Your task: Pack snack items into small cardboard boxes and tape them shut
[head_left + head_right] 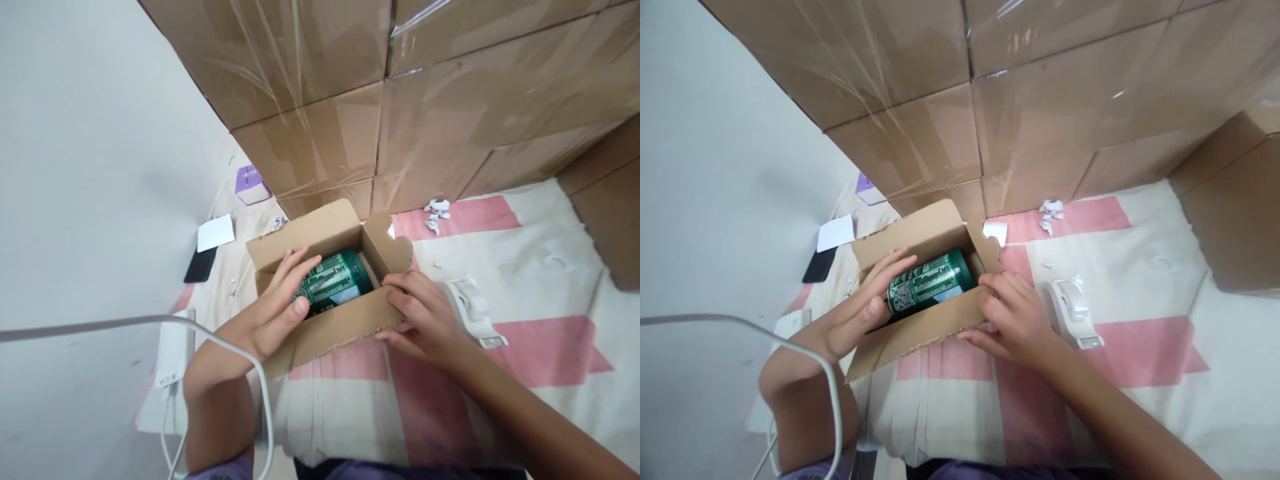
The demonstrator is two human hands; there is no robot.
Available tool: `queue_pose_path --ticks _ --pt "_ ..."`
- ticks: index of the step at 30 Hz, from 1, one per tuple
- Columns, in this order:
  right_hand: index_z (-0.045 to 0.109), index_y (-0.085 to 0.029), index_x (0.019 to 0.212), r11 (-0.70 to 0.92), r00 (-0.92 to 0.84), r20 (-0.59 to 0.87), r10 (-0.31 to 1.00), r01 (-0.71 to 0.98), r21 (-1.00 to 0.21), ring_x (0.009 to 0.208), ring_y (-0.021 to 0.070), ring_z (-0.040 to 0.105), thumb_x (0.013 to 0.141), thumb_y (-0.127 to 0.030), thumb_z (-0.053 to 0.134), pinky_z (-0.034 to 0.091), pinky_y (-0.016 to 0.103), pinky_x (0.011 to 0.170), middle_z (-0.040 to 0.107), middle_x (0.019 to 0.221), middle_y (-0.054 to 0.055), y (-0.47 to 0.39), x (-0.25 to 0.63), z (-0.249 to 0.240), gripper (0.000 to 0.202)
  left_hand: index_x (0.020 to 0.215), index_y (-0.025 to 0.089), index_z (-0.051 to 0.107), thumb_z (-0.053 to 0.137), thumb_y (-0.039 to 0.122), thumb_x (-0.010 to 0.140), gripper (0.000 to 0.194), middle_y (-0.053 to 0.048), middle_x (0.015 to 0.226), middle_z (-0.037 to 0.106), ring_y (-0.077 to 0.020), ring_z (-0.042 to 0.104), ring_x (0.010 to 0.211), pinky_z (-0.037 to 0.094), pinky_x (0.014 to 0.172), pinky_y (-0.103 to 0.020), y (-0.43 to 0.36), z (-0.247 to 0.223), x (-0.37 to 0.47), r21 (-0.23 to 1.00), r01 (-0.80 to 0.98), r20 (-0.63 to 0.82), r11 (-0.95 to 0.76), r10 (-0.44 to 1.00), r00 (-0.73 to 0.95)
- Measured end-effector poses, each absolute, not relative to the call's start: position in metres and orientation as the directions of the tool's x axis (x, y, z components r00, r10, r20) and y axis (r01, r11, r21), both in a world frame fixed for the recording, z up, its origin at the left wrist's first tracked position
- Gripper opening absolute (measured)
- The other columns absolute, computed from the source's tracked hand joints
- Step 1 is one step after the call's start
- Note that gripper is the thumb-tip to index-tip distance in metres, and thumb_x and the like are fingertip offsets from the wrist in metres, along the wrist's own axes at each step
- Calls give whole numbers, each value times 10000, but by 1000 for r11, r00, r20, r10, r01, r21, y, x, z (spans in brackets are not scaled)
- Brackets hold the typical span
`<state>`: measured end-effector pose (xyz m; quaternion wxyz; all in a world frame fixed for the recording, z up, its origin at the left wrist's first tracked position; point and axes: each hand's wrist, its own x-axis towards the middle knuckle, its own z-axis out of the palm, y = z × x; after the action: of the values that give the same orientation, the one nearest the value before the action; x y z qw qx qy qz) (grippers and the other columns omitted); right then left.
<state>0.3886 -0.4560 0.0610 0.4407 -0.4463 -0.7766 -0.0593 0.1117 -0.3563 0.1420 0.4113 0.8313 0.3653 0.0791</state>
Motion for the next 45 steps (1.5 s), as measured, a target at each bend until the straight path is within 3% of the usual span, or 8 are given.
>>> queue_pose_path --ticks 5,9,12,18,24,31,41,45 --pt "555 -207 1046 587 -184 754 630 749 -308 870 244 627 1001 -503 552 538 378 705 647 1036 148 -456 385 63 299 1513 310 473 280 722 993 691 -96 1642 386 -369 291 1551 348 1219 -559 -346 144 111 869 447 -188 -211 695 694" --pt "555 -190 1059 580 -171 765 620 758 -300 851 243 624 1003 -496 549 537 373 706 643 999 148 -458 386 64 311 1327 199 596 328 809 928 777 -152 1184 700 -304 712 1027 537 992 -490 -345 141 124 948 312 -194 -56 678 709" --pt "561 -189 1066 568 -165 770 617 770 -291 841 249 617 995 -498 561 524 383 703 650 1000 149 -458 390 62 317 1129 183 653 331 819 922 743 -123 963 724 -256 716 812 580 841 -437 -343 144 128 929 364 -212 -75 698 684" --pt "587 -210 1071 558 -139 757 639 761 -330 821 247 607 988 -530 560 505 405 716 661 1012 132 -459 393 61 332 924 217 663 422 519 1042 404 -62 989 741 -217 685 955 529 879 -359 -343 159 112 633 517 75 -576 710 700" --pt "583 -219 1148 546 -80 804 590 772 -325 994 278 604 933 -419 650 569 430 759 544 1214 161 -463 389 53 302 899 232 702 334 467 1075 471 -35 1061 765 -234 647 1036 506 935 -394 -338 153 109 485 624 -55 -613 690 721" --pt "412 -267 1492 512 119 760 639 672 -535 1187 343 622 826 -286 747 598 492 846 611 1255 150 -456 390 45 747 1065 230 694 384 450 1068 381 -49 1166 741 -243 615 1122 473 996 -434 -335 151 113 425 640 4 -640 708 706" --pt "534 -284 1422 464 98 644 759 612 -640 900 259 741 930 -173 619 628 411 736 791 1028 73 -462 397 30 512 1260 237 616 500 456 1014 349 -91 1539 538 -309 455 1455 302 1244 -543 -337 151 112 301 709 356 -638 765 537" --pt "523 -256 1459 370 215 611 762 631 -682 693 207 691 896 -258 738 606 348 622 743 815 22 -470 396 29 602 1292 258 619 418 443 1045 368 -47 1217 754 -254 663 1228 338 1245 -516 -337 151 106 385 660 333 -645 764 553"
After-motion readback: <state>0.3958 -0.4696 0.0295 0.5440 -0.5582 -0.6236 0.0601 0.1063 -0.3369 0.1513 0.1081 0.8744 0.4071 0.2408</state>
